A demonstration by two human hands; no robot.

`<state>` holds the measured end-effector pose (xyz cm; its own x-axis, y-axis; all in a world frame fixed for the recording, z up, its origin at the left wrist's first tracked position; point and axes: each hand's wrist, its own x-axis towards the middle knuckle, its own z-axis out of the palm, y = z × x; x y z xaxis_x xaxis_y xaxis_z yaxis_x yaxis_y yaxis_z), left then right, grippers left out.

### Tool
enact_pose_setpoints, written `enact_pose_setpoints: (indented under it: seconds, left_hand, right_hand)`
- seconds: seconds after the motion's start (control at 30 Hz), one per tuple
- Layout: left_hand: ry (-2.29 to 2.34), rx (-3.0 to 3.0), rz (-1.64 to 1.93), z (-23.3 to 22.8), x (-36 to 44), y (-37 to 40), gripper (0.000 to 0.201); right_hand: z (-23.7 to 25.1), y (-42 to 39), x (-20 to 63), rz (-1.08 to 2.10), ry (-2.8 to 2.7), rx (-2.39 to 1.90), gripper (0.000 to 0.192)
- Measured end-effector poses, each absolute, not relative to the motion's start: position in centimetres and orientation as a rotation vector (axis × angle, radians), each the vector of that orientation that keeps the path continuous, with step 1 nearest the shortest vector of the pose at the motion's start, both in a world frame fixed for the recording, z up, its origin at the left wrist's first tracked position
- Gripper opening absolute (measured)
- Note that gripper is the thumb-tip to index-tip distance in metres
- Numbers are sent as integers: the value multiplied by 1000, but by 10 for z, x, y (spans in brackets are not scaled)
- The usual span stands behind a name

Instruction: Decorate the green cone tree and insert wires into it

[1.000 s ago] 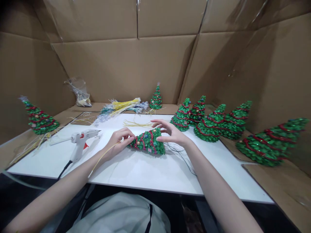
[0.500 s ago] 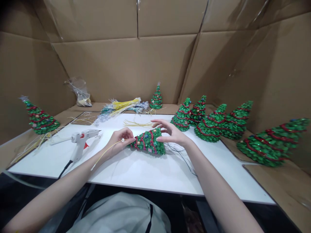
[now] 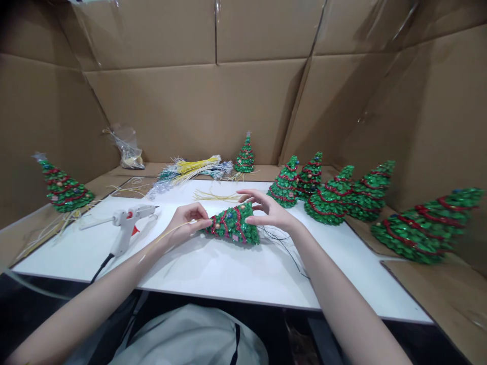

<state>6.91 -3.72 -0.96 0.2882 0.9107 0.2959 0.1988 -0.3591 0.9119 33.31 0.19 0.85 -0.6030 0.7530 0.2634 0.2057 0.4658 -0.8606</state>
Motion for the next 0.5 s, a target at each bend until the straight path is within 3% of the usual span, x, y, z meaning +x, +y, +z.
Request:
enact_pose_setpoints:
  seconds: [0.5]
  left_hand:
    - [1025,1782,1103,-11,68,-36,18]
  right_hand:
    - [8,1,334,1112,-2063,-780,66]
